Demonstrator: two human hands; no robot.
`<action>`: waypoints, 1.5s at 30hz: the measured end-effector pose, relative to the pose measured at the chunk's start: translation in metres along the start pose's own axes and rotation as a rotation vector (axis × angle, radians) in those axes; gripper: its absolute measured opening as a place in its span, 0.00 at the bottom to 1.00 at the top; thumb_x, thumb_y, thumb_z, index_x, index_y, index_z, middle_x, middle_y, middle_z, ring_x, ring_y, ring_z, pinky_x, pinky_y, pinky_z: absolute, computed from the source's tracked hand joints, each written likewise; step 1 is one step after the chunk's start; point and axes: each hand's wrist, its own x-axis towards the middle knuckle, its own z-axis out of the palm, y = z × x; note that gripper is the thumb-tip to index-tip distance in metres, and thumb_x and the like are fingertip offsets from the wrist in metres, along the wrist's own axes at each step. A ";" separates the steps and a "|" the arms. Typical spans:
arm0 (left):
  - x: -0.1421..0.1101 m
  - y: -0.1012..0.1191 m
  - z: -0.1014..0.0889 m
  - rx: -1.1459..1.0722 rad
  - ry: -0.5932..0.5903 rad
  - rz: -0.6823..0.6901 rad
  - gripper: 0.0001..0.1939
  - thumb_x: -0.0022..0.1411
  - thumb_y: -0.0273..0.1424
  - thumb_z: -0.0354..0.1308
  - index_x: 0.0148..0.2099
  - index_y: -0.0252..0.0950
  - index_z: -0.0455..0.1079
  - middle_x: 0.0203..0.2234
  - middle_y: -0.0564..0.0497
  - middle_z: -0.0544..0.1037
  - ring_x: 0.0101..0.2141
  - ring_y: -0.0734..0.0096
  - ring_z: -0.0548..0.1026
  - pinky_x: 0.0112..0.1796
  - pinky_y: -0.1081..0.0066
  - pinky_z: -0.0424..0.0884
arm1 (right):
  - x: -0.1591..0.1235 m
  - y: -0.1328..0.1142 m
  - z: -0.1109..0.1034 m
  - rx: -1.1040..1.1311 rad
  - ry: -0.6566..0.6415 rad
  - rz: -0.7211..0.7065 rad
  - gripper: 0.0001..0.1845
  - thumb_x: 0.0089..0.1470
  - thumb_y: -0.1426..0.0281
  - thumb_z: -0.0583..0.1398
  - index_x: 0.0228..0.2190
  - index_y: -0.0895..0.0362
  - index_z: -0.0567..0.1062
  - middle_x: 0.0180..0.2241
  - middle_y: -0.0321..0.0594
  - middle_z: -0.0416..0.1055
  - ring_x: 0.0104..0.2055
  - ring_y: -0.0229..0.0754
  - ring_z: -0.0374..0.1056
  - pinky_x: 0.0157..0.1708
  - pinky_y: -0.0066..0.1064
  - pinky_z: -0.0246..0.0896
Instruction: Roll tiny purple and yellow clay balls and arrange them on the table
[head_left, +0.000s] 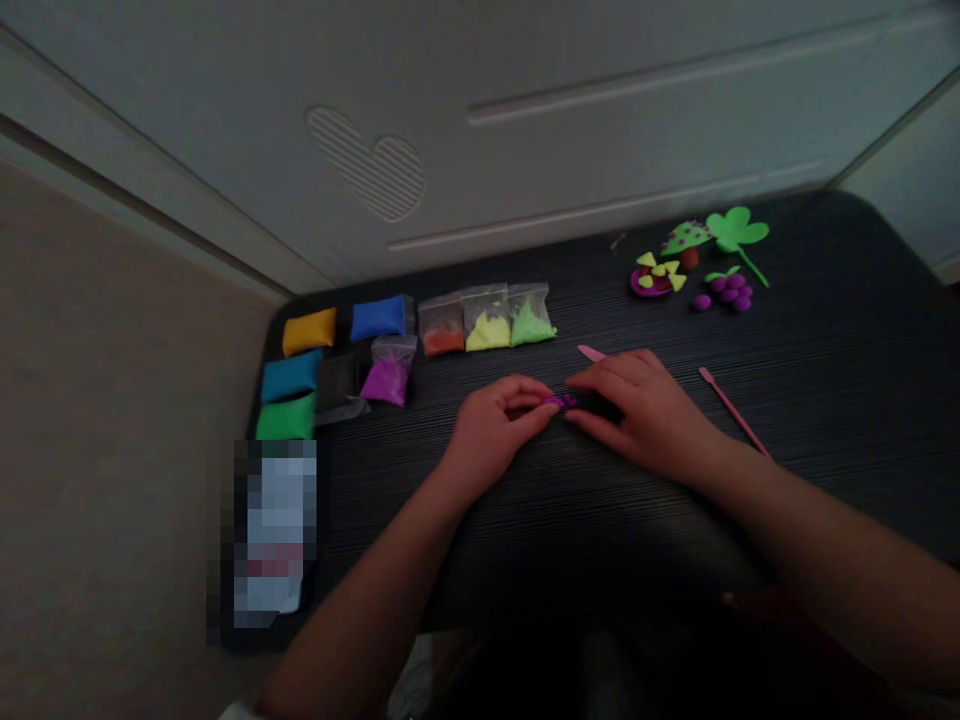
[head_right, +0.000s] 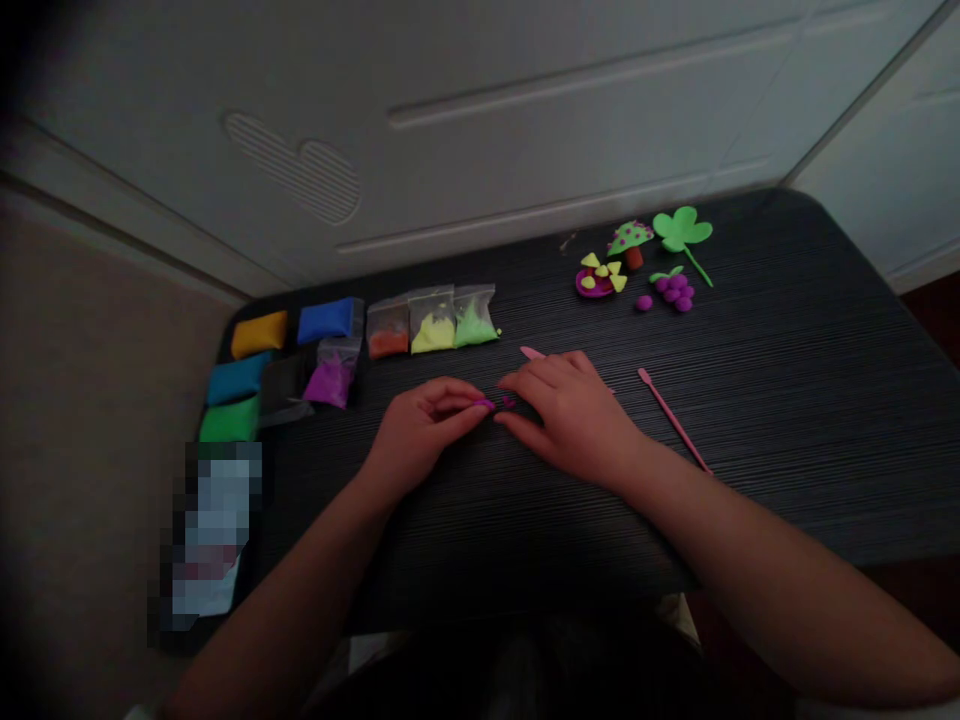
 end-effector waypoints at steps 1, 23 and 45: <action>-0.001 0.001 0.001 -0.025 -0.016 -0.025 0.10 0.50 0.34 0.61 0.35 0.36 0.69 0.29 0.54 0.77 0.30 0.77 0.74 0.33 0.77 0.68 | 0.000 -0.001 0.001 0.020 0.027 -0.030 0.15 0.53 0.61 0.54 0.40 0.56 0.69 0.38 0.39 0.71 0.45 0.43 0.63 0.44 0.37 0.52; 0.002 0.000 -0.008 -0.135 0.025 -0.027 0.11 0.51 0.34 0.60 0.37 0.36 0.72 0.27 0.51 0.79 0.26 0.77 0.72 0.29 0.75 0.67 | -0.004 -0.006 -0.010 0.282 0.106 0.138 0.15 0.54 0.68 0.54 0.45 0.53 0.66 0.44 0.39 0.71 0.45 0.40 0.68 0.41 0.34 0.65; 0.003 -0.001 -0.007 -0.192 0.034 0.020 0.14 0.54 0.34 0.57 0.43 0.36 0.69 0.35 0.49 0.79 0.35 0.74 0.75 0.37 0.72 0.70 | -0.004 -0.005 -0.012 0.310 0.030 0.144 0.11 0.56 0.68 0.52 0.41 0.51 0.69 0.40 0.34 0.74 0.42 0.39 0.70 0.41 0.34 0.66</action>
